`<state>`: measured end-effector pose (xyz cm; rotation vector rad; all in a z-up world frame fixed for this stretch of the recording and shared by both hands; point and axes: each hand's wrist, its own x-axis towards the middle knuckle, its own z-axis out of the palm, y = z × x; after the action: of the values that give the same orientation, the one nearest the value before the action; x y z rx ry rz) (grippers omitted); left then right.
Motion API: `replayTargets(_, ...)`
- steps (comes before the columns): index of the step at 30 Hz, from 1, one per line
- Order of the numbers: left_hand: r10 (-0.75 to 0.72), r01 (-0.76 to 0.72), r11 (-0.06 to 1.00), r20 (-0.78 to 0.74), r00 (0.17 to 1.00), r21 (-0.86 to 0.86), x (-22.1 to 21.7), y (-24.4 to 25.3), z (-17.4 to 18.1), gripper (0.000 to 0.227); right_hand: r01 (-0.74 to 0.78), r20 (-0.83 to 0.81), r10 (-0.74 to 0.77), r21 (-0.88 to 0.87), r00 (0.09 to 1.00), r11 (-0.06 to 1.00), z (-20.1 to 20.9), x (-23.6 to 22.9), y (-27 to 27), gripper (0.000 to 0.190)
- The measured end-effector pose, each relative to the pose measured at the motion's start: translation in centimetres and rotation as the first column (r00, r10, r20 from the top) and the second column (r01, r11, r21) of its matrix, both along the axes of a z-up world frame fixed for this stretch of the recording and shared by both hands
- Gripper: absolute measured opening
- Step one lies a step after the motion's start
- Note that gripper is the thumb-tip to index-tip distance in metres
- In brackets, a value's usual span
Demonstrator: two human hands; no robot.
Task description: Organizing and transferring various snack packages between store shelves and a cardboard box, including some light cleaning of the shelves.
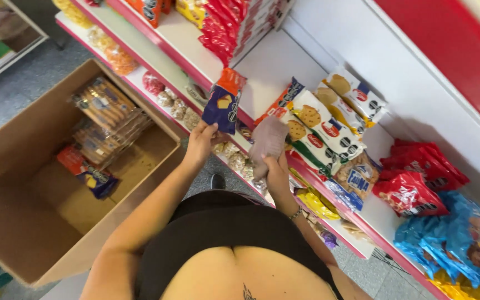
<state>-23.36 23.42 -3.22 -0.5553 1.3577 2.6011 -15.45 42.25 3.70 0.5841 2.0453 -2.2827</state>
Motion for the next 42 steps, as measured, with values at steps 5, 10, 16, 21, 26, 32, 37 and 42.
replayTargets(5,-0.13,0.043,0.959,-0.299,0.945,-0.281,6.4,-4.1,3.1,0.027,-0.189,-0.397,0.397,0.469,0.827,0.863,2.9,-2.0,-7.6,0.053)
replayTargets(10,-0.335,-0.091,0.796,-0.56,0.758,-0.598,11.3,-9.2,4.2,0.031,-0.145,-0.523,0.705,0.745,0.479,0.652,1.2,-6.1,-12.1,0.041)
replayTargets(16,-0.381,-0.03,0.769,-0.495,0.781,-0.639,17.4,-14.4,7.3,0.02,-0.726,0.121,0.735,0.327,0.667,0.605,-6.2,-12.4,-15.6,0.056)
replayTargets(21,-0.232,-0.122,0.822,-0.522,0.821,-0.557,21.8,-16.9,7.9,0.02,-0.734,-0.073,0.773,0.268,0.631,0.624,-4.6,-7.5,-15.7,0.051)
replayTargets(26,-0.112,-0.273,0.825,-0.616,0.78,-0.495,19.8,-16.6,5.3,0.029,-0.5,0.037,0.674,-0.641,0.738,0.582,1.1,-1.4,-19.2,0.038)
replayTargets(32,-0.125,-0.151,0.928,-0.667,0.734,-0.34,21.4,-19.4,9.5,0.021,-0.327,0.132,0.538,-0.666,0.833,0.67,0.3,-2.7,-20.1,0.06)
replayTargets(37,-0.076,-0.149,0.958,-0.714,0.696,-0.247,22.2,-20.0,11.2,0.018,-0.343,0.073,0.514,-0.664,0.854,0.664,5.6,-1.2,-21.4,0.048)
replayTargets(42,-0.234,-0.063,0.894,-0.584,0.777,-0.443,22.6,-23.1,10.9,0.028,-0.569,-0.124,0.586,-0.463,0.801,0.68,1.8,-4.3,-20.8,0.055)
